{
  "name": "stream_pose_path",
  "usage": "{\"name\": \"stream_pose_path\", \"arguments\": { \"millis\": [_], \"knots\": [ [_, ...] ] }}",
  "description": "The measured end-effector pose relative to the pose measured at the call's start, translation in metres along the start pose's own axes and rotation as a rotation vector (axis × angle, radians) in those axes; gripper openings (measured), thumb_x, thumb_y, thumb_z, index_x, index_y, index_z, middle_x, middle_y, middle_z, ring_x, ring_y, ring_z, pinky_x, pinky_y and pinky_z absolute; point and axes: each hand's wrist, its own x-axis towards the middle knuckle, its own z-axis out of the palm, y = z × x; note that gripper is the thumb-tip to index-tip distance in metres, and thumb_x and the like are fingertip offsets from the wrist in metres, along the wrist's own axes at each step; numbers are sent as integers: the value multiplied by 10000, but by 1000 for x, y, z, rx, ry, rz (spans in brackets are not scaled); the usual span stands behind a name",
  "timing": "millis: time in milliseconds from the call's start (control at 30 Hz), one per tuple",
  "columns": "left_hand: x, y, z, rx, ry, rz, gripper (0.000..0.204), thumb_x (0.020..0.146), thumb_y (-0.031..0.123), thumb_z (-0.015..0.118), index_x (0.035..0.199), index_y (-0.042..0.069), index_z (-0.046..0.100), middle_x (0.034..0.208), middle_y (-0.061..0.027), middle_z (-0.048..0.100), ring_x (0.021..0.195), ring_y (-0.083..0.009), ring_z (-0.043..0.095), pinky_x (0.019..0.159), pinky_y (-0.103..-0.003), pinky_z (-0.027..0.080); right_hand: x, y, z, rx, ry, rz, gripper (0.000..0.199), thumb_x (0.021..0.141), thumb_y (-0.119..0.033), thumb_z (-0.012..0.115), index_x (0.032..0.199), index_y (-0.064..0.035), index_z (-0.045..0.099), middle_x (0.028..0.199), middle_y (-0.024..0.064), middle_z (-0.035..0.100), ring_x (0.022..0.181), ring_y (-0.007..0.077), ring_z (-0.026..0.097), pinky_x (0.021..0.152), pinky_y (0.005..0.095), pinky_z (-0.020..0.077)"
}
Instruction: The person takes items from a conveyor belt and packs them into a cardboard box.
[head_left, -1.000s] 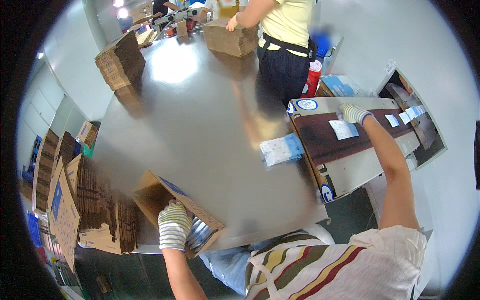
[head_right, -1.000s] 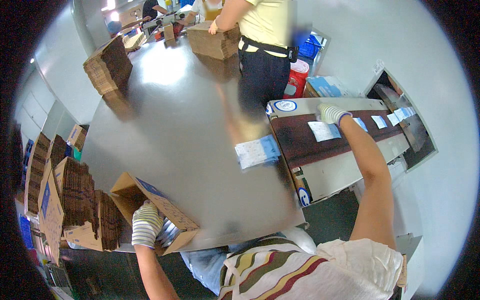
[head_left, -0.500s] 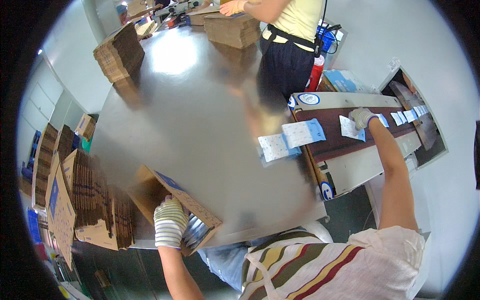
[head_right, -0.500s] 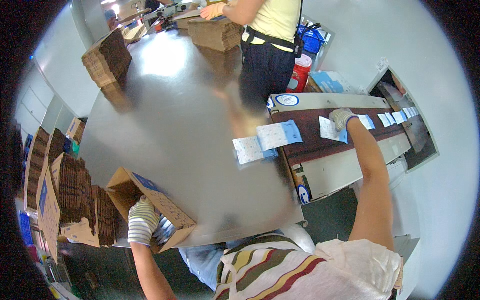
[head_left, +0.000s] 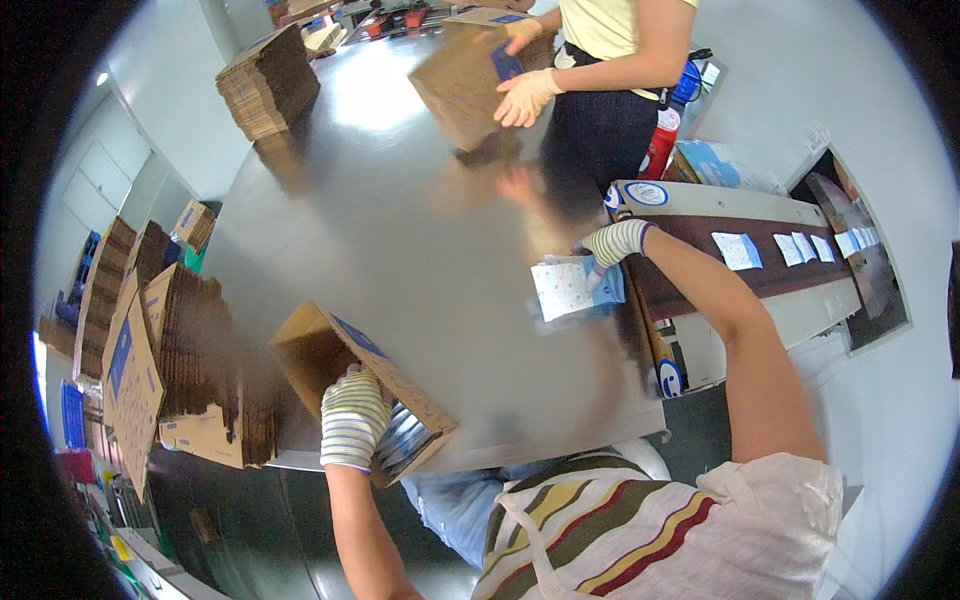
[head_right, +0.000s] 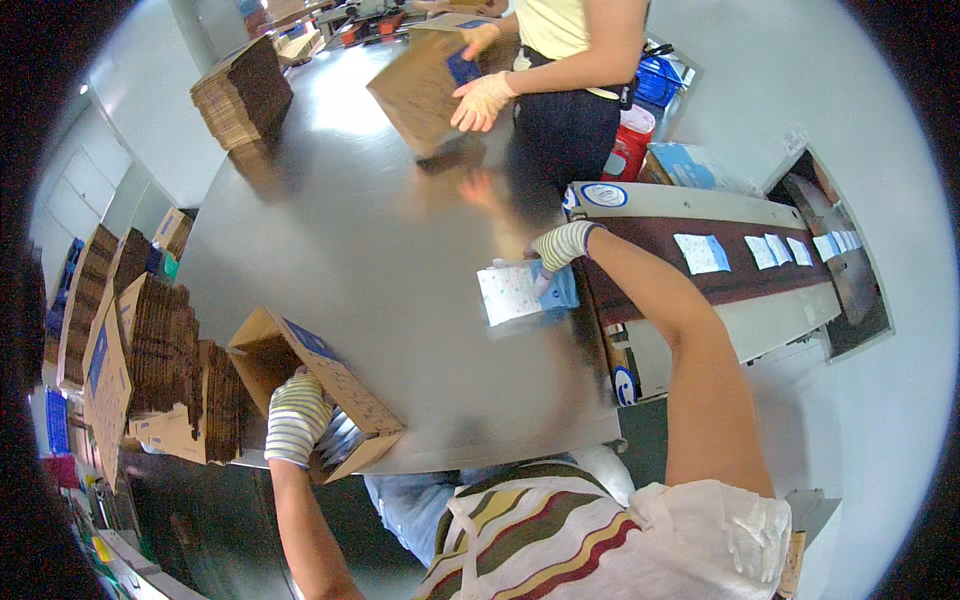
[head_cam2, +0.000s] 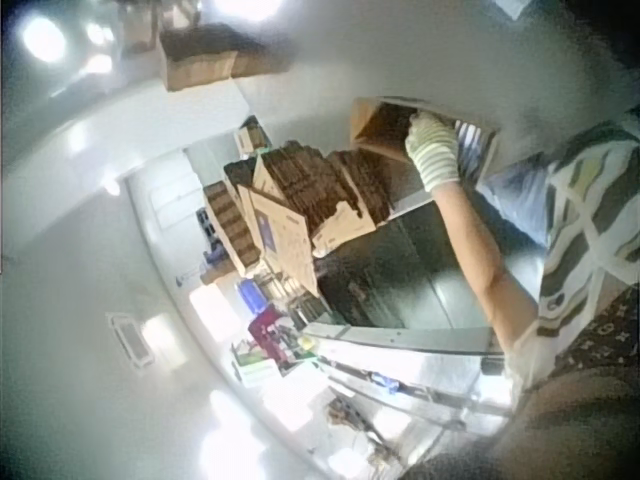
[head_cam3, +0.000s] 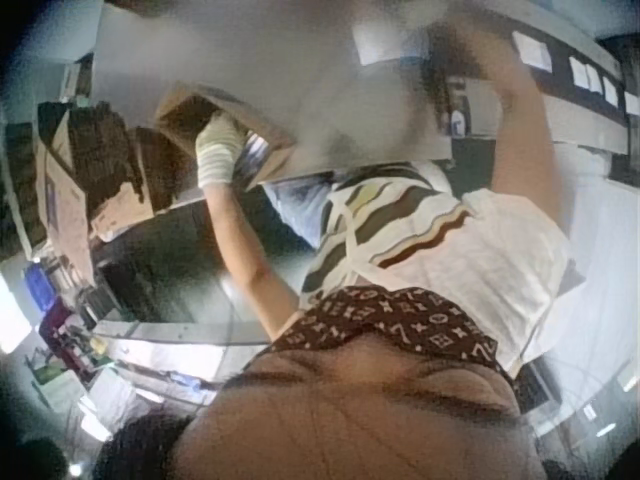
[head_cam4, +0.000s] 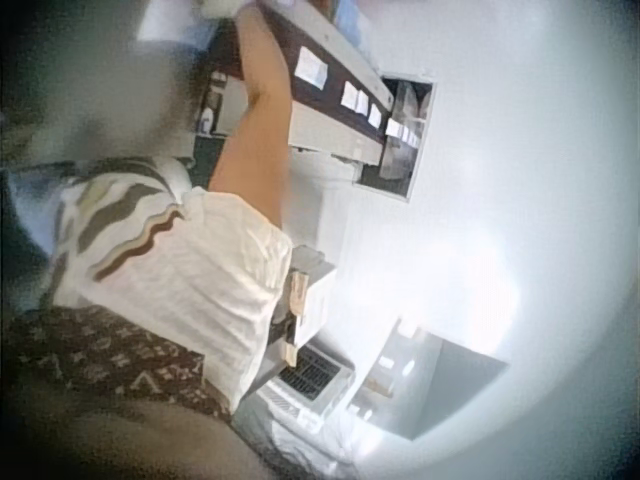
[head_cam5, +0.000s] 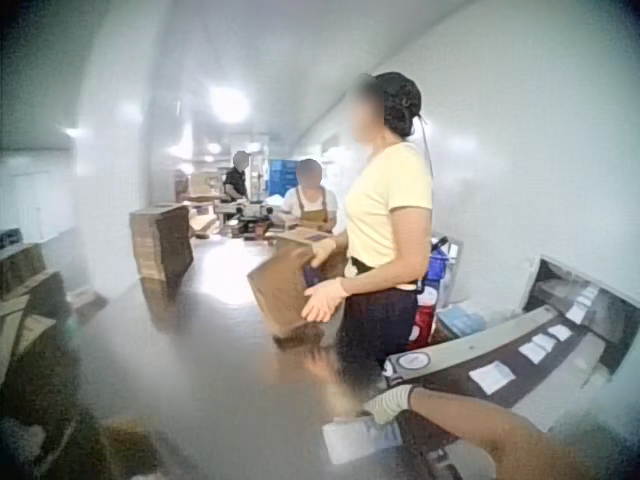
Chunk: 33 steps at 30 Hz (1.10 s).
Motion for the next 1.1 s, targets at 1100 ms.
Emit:
{"name": "stream_pose_path", "arguments": {
  "millis": [1100],
  "knots": [
    [10,-9,20,-203,-144,-23,498,846,383,545,1123,-29,575,1064,-266,609,978,-394,594,886,-434,463,69,-374,-57,688,578,-981,693,690,-334,761,1247,-14,500,1225,164,568,1143,286,533,1016,396,385]
  ]
}}
